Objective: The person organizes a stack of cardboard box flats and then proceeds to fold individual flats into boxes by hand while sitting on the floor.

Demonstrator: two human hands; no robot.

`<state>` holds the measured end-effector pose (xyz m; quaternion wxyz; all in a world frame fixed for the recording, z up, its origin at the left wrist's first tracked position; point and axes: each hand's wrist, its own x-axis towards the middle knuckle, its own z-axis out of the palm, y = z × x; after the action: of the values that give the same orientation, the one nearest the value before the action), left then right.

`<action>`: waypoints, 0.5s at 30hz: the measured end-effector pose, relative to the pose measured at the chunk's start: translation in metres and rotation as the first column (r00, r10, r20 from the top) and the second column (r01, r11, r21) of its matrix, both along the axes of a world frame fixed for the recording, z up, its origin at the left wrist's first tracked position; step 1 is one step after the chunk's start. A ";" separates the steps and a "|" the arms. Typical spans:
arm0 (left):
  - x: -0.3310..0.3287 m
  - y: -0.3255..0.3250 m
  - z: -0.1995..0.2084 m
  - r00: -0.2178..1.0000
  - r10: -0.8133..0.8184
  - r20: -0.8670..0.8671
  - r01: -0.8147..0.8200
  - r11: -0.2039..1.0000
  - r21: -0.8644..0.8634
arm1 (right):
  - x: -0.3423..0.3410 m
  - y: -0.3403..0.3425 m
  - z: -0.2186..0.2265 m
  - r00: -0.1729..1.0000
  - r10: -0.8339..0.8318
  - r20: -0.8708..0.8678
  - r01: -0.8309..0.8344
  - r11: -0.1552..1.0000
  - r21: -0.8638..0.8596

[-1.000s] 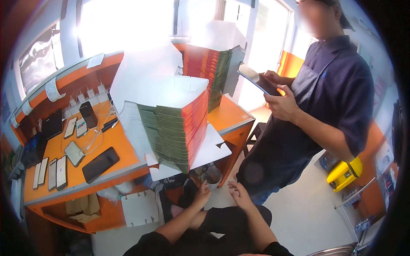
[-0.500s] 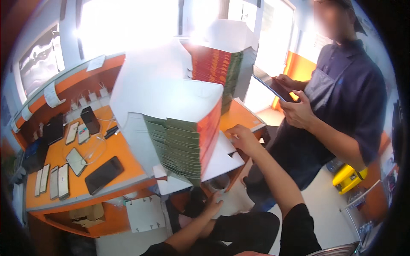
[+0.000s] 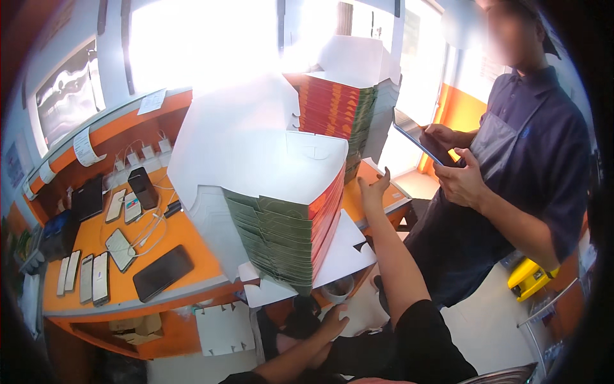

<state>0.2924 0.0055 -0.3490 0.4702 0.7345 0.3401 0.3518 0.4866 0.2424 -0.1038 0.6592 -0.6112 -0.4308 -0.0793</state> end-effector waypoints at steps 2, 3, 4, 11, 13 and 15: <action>-0.002 -0.001 0.001 0.999 0.014 -0.040 -0.012 0.999 0.047 | 0.010 0.001 -0.003 0.995 0.072 -0.073 -0.073 0.997 -0.022; -0.007 -0.004 -0.001 0.995 0.035 -0.089 -0.027 0.996 0.084 | 0.003 -0.001 -0.004 0.991 0.128 -0.047 -0.132 0.984 -0.119; -0.009 -0.004 -0.008 0.995 0.037 -0.091 -0.030 0.997 0.076 | -0.005 -0.004 -0.004 0.982 0.185 -0.026 -0.186 0.958 -0.217; -0.004 -0.004 -0.017 0.999 -0.026 0.025 0.025 0.999 0.033 | 0.007 -0.009 -0.006 0.983 0.147 0.109 -0.119 0.965 -0.232; -0.009 -0.002 -0.038 1.000 -0.022 0.009 0.022 1.000 0.019 | -0.008 -0.012 0.002 0.978 0.197 0.073 -0.173 0.952 -0.253; -0.023 0.010 -0.058 0.996 -0.036 0.081 0.021 0.983 0.182 | -0.035 -0.017 0.015 0.956 0.283 0.073 -0.261 0.938 -0.226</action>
<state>0.2690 0.0153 -0.4070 0.4204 0.7636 0.2763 0.4047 0.4516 0.2256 -0.0886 0.5707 -0.6082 -0.5511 0.0278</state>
